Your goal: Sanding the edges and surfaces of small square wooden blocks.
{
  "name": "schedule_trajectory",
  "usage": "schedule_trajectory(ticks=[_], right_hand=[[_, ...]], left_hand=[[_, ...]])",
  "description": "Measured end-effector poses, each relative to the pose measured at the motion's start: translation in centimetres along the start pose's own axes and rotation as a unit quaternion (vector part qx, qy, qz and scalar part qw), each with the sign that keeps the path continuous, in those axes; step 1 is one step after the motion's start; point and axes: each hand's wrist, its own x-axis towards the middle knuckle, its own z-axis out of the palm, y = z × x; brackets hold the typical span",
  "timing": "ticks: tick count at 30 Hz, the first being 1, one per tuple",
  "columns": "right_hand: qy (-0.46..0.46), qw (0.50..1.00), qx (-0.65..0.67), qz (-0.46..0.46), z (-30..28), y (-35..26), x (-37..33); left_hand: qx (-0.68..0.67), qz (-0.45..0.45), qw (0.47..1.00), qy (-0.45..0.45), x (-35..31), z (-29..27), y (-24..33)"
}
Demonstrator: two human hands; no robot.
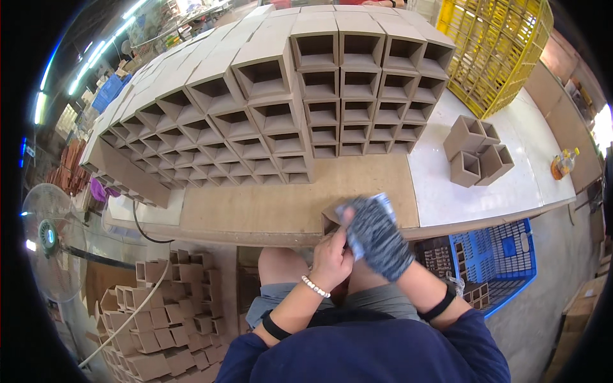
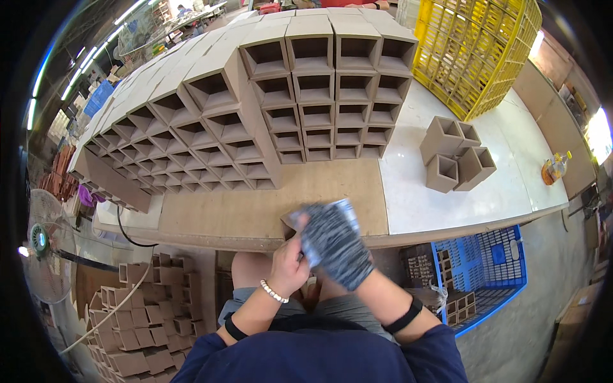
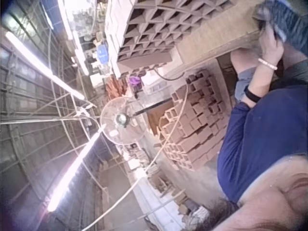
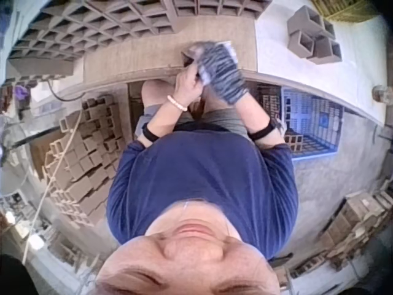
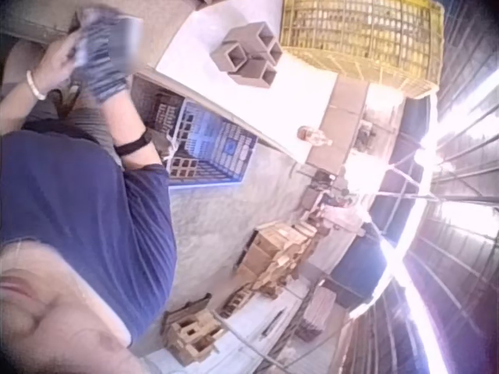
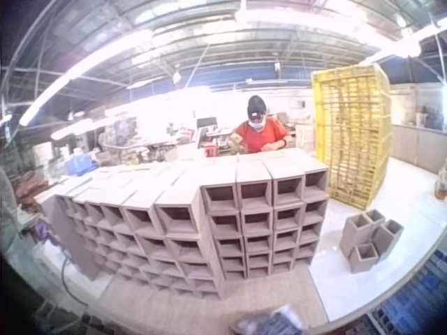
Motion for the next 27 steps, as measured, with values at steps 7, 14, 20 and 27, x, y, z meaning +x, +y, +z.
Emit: schedule_trajectory(ticks=[7,14,20,27], right_hand=[[0.058,0.993,0.097,-0.021,0.4,0.4,-0.4],[-0.001,0.981,-0.118,0.151,2.3,8.0,-2.5],[0.135,0.982,-0.006,0.133,-0.5,4.9,-1.7],[-0.001,0.999,0.013,-0.044,-2.0,-1.7,1.8]], left_hand=[[-0.039,-0.048,0.998,-0.004,-0.3,0.0,-0.1],[-0.378,-0.224,0.898,0.03,0.6,-0.5,0.1],[-0.361,-0.182,0.91,0.091,0.6,-0.6,0.6],[0.056,-0.023,0.998,0.005,-0.6,0.3,-0.6]])
